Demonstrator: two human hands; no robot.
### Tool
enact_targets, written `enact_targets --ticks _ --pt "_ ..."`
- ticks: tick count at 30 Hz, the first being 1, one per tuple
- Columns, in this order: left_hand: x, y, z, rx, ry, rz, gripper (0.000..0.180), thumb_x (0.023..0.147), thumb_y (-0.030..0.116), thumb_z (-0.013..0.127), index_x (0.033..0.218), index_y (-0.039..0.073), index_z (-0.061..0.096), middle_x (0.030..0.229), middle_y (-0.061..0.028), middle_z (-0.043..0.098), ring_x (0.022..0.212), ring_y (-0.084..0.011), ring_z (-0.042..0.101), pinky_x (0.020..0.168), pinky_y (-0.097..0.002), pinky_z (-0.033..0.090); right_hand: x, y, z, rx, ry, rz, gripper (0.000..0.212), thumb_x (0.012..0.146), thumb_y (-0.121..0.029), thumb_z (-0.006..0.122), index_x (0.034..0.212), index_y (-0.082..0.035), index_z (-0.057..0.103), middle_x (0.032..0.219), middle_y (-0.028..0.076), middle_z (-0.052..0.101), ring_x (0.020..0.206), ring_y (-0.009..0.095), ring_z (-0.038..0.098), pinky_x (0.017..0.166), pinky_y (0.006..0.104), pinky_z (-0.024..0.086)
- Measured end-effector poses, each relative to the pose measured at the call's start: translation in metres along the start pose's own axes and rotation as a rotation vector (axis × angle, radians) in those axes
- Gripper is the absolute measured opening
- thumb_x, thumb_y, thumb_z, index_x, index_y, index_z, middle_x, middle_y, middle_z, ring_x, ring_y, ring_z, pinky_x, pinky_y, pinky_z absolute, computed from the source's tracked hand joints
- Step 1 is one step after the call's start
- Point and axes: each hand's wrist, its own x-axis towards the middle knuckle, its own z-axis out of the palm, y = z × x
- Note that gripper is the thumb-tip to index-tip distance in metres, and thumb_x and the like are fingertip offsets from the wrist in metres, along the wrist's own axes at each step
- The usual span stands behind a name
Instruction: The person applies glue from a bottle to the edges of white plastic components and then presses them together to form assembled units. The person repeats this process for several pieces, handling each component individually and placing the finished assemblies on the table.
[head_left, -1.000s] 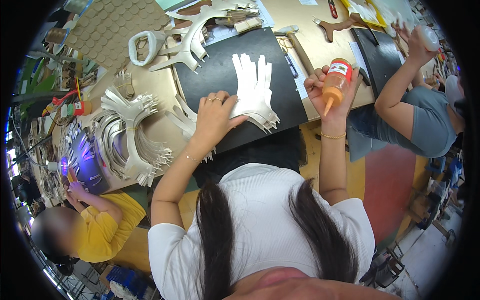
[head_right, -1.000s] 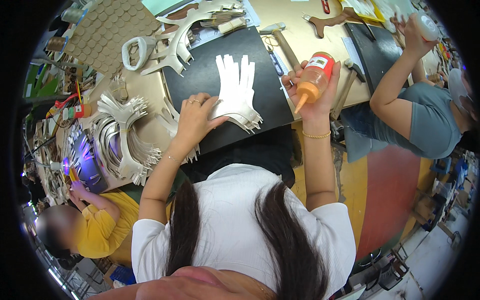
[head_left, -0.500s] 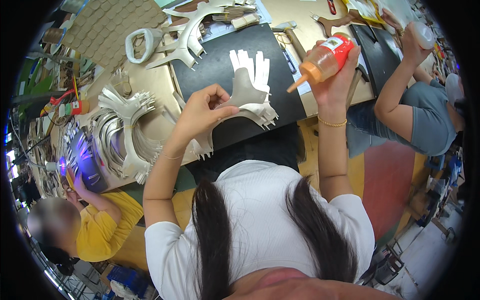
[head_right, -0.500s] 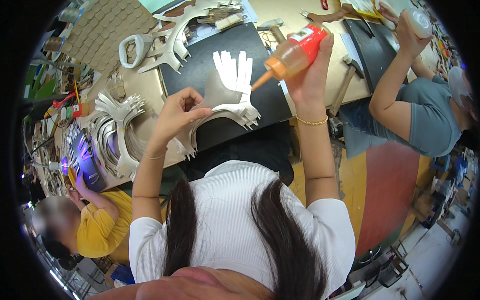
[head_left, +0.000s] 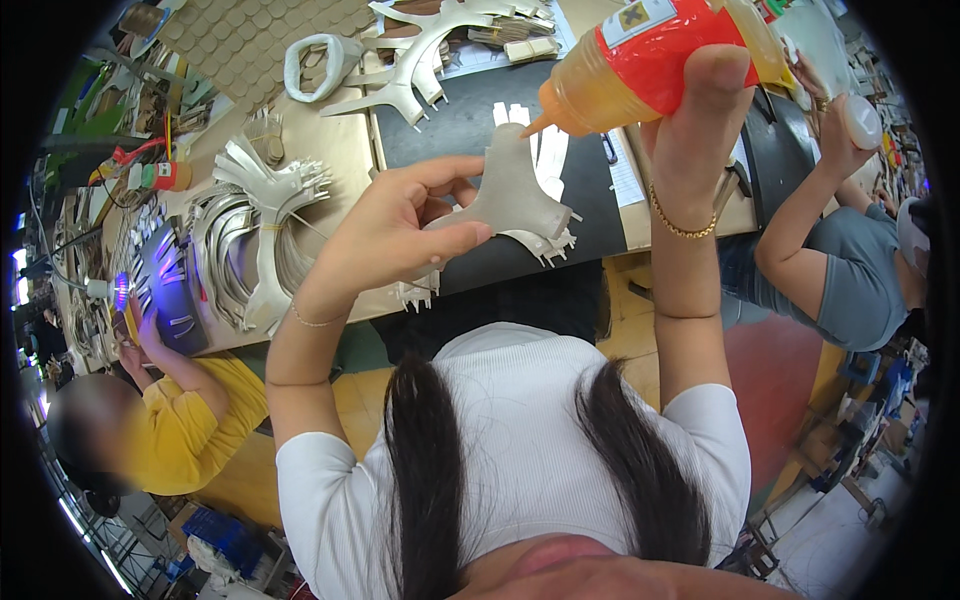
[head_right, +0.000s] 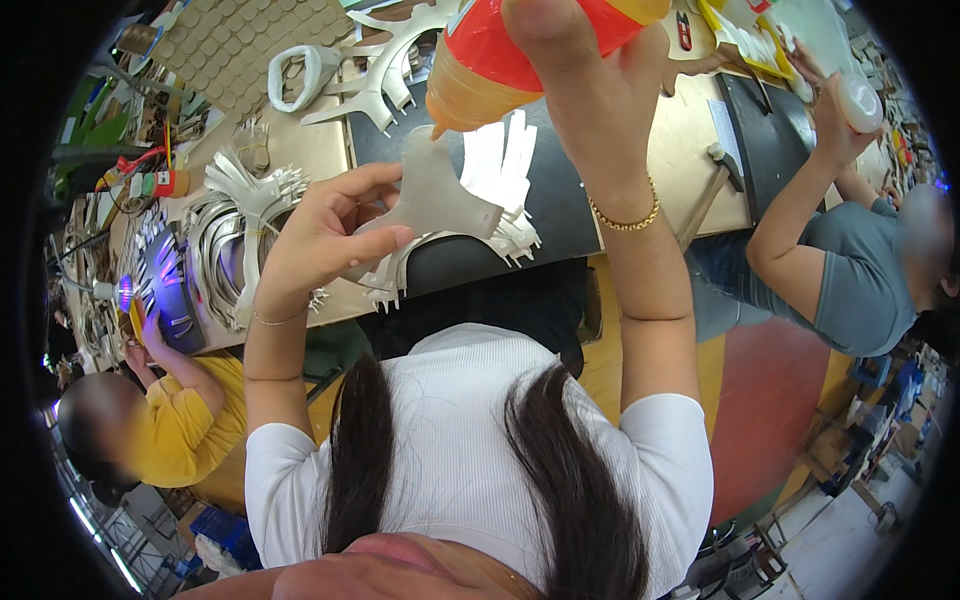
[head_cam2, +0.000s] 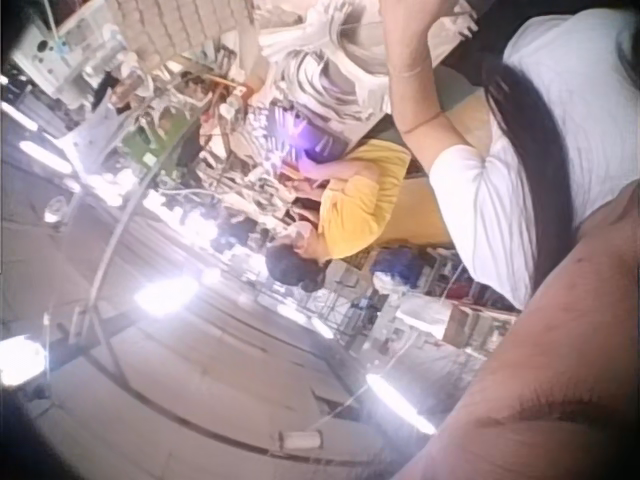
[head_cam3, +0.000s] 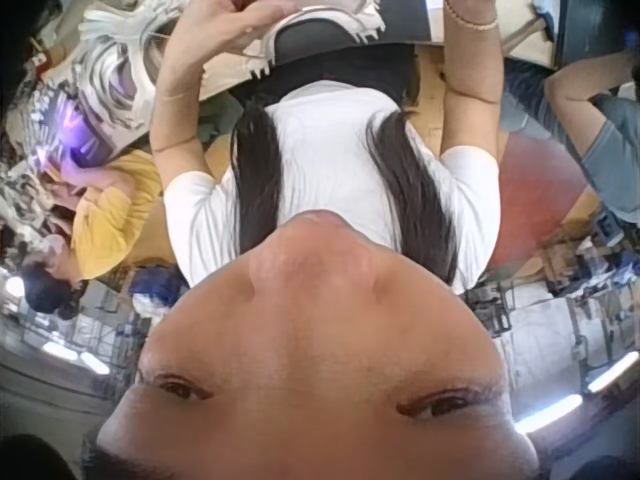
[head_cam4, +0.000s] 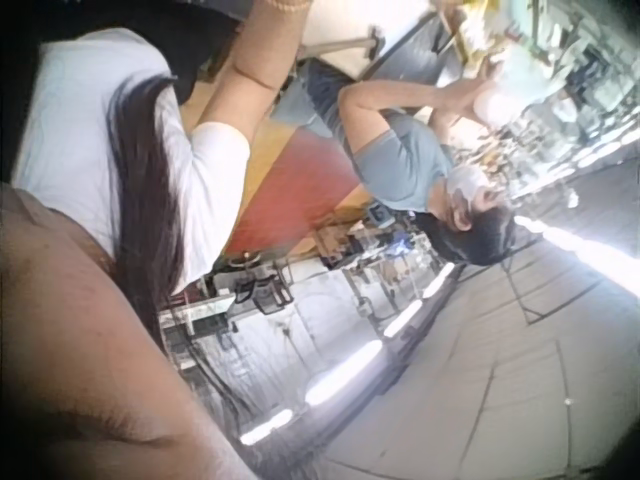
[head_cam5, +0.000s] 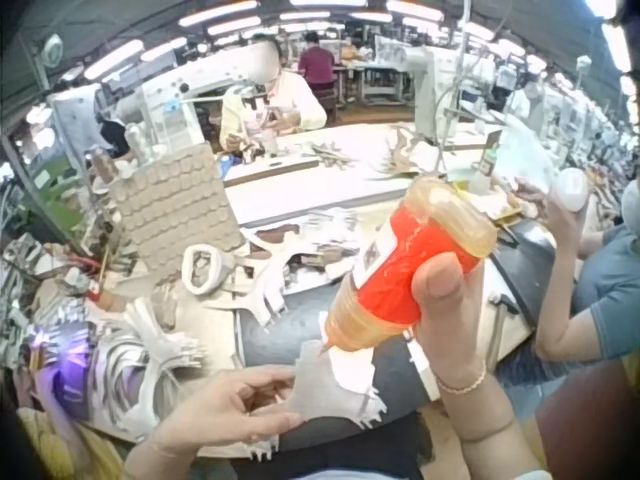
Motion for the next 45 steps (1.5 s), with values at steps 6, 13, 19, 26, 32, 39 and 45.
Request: enact_targets --ticks 6,13,19,26,32,39,45 --pt "0.000 0.002 0.000 -0.006 -0.003 -0.001 0.050 0.072 0.002 0.071 0.118 -0.005 0.051 0.093 -0.0021 0.050 0.065 -0.0022 0.046 0.043 -0.0150 0.033 0.003 0.010 0.002 -0.008 -0.006 -0.024 0.053 0.084 -0.049 0.058 0.105 -0.002 0.047 0.096 0.005 0.057 0.083 0.011 0.060 0.072 0.0257 0.051" --pt "0.000 0.001 -0.002 -0.005 -0.014 -0.005 0.051 0.073 0.003 0.072 0.118 -0.005 0.051 0.093 -0.0028 0.050 0.065 -0.0026 0.047 0.044 -0.0154 0.034 0.001 0.009 0.009 -0.041 -0.002 -0.061 0.061 0.080 -0.047 0.064 0.114 0.000 0.045 0.100 0.007 0.057 0.088 0.014 0.060 0.075 0.0283 0.053" --pt "0.002 0.001 -0.003 -0.007 -0.012 0.000 0.052 0.072 0.004 0.072 0.119 -0.005 0.051 0.094 -0.0027 0.050 0.065 -0.0023 0.047 0.044 -0.0153 0.034 -0.001 0.007 0.012 -0.140 -0.009 -0.069 0.068 0.079 -0.051 0.063 0.118 0.001 0.042 0.106 0.009 0.055 0.092 0.016 0.060 0.077 0.0304 0.053" --pt "0.006 -0.001 -0.005 0.017 0.004 0.021 0.050 0.073 0.006 0.068 0.120 -0.003 0.053 0.084 0.0012 0.054 0.056 -0.0018 0.047 0.048 -0.0172 0.037 -0.012 0.005 0.009 -0.180 -0.069 -0.084 0.071 0.079 -0.055 0.059 0.119 0.001 0.041 0.108 0.012 0.055 0.093 0.018 0.059 0.077 0.0321 0.053" --pt "0.011 -0.006 -0.009 -0.057 -0.012 0.003 0.051 0.072 0.003 0.069 0.119 -0.005 0.052 0.089 0.0004 0.052 0.062 -0.0020 0.048 0.050 -0.0161 0.038 -0.024 0.003 0.003 -0.253 -0.189 -0.090 0.074 0.079 -0.058 0.056 0.120 0.001 0.040 0.110 0.013 0.054 0.095 0.020 0.059 0.077 0.0336 0.054" --pt "0.015 -0.012 -0.013 -0.079 -0.026 0.004 0.050 0.072 0.003 0.070 0.118 -0.006 0.052 0.091 -0.0002 0.054 0.069 -0.0021 0.050 0.056 -0.0149 0.040 -0.017 0.004 0.012 -0.248 -0.113 -0.222 0.077 0.079 -0.062 0.053 0.122 0.001 0.038 0.112 0.016 0.054 0.096 0.022 0.059 0.077 0.0353 0.054" --pt "0.005 -0.019 -0.025 -0.066 0.021 0.013 0.045 0.071 0.008 0.074 0.111 -0.004 0.056 0.089 -0.0003 0.057 0.068 -0.0024 0.050 0.058 -0.0150 0.041 -0.008 0.005 -0.004 0.600 0.164 0.416 0.076 0.077 -0.073 0.044 0.105 -0.002 0.050 0.090 0.011 0.057 0.082 0.021 0.059 0.086 0.0417 0.047"
